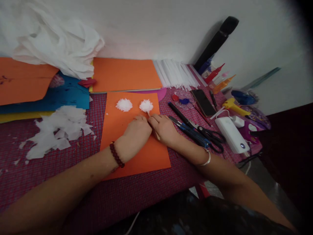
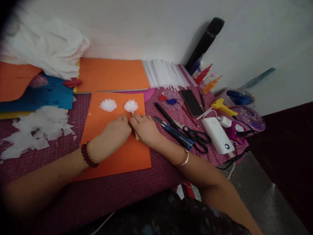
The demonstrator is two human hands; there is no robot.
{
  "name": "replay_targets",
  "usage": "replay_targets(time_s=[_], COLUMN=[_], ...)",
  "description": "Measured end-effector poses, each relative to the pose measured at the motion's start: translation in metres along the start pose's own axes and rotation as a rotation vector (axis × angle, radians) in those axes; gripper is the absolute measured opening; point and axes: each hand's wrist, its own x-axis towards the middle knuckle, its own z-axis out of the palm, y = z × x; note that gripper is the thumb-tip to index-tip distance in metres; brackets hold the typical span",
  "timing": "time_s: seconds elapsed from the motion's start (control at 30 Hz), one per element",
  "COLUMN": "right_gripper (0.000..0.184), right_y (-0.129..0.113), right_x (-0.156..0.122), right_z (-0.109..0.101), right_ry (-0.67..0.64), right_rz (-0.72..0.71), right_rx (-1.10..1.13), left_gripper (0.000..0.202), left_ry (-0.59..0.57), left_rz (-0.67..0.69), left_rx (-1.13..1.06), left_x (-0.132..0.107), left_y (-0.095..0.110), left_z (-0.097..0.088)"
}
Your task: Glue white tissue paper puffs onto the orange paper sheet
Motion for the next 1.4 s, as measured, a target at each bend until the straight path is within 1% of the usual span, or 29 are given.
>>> replay_targets(time_s=[0.07,0.13,0.23,0.3,0.37,0.43,0.47,0.53,0.6,0.67,0.73,0.8,0.87,0.9,0.97,1.0,1.07,1.13,1.23,1.3,1.4], right_gripper=[0.026,0.026,0.022,0.022,0.022,0.021,0.021,0.023,0.023,0.023,0.022,0.022,0.020,0.020,0.019,0.018,0.018,0.018,0.016,0.016,0.017], right_y=[0.000,0.001,0.005,0.008,0.012,0.014,0.015,0.015,0.016,0.016,0.018,0.020,0.022,0.023,0.023,0.023,0.022,0.020,0.020,0.021,0.023], right_x=[0.002,0.002,0.002,0.000,-0.002,-0.002,-0.002,-0.001,0.001,0.003,0.005,0.005,0.005,0.005,0.005,0.005,0.005,0.005,0.005,0.004,0.002], right_z=[0.000,0.000,0.001,-0.002,-0.006,-0.011,-0.012,-0.012,-0.010,-0.007,-0.006,-0.005,-0.005,-0.005,-0.004,-0.004,-0.005,-0.005,-0.006,-0.005,-0.004], right_ry=[-0.014,-0.008,0.050,0.153,0.299,0.426,0.452,0.430,0.369,0.345,0.383,0.460,0.519,0.524,0.501,0.485,0.455,0.449,0.467,0.469,0.453], right_rz=[0.009,0.015,0.035,0.054,0.106,0.216,0.285,0.406,0.474,0.492,0.471,0.434,0.406,0.398,0.392,0.393,0.393,0.393,0.413,0.441,0.447], right_rx=[0.002,0.019,0.122,0.276,0.476,0.701,0.817,1.024,1.147,1.195,1.212,1.215,1.218,1.221,1.228,1.227,1.215,1.199,1.170,1.158,1.159], left_gripper=[0.039,0.038,0.037,0.034,0.032,0.031,0.031,0.033,0.033,0.031,0.028,0.026,0.023,0.024,0.038,0.041,0.038,0.038,0.038,0.033,0.024], left_ry=[0.017,0.061,0.111,0.098,0.053,-0.006,-0.044,-0.102,-0.137,-0.142,-0.146,-0.163,-0.173,-0.138,-0.050,-0.019,0.069,0.121,0.145,0.134,0.135], left_rz=[0.004,0.012,0.004,0.012,0.040,0.072,0.084,0.097,0.097,0.093,0.116,0.177,0.256,0.283,0.356,0.374,0.348,0.323,0.298,0.282,0.248], left_rx=[0.016,0.040,0.050,0.032,0.017,0.005,-0.002,-0.011,-0.019,-0.064,-0.140,-0.178,-0.146,-0.133,-0.129,-0.109,-0.051,0.008,0.040,-0.007,-0.153], left_x=[0.000,-0.001,-0.003,-0.004,-0.004,-0.003,-0.001,0.004,0.010,0.013,0.010,-0.006,-0.032,-0.049,-0.083,-0.098,-0.120,-0.131,-0.130,-0.127,-0.128], left_y=[-0.001,-0.002,-0.003,-0.005,-0.007,-0.010,-0.011,-0.016,-0.025,-0.038,-0.051,-0.058,-0.055,-0.049,-0.033,-0.025,-0.011,-0.003,0.000,-0.002,-0.006], left_z=[-0.001,0.001,0.005,0.007,0.006,0.002,0.000,-0.006,-0.012,-0.016,-0.019,-0.019,-0.015,-0.010,0.001,0.008,0.020,0.026,0.026,0.022,0.013])
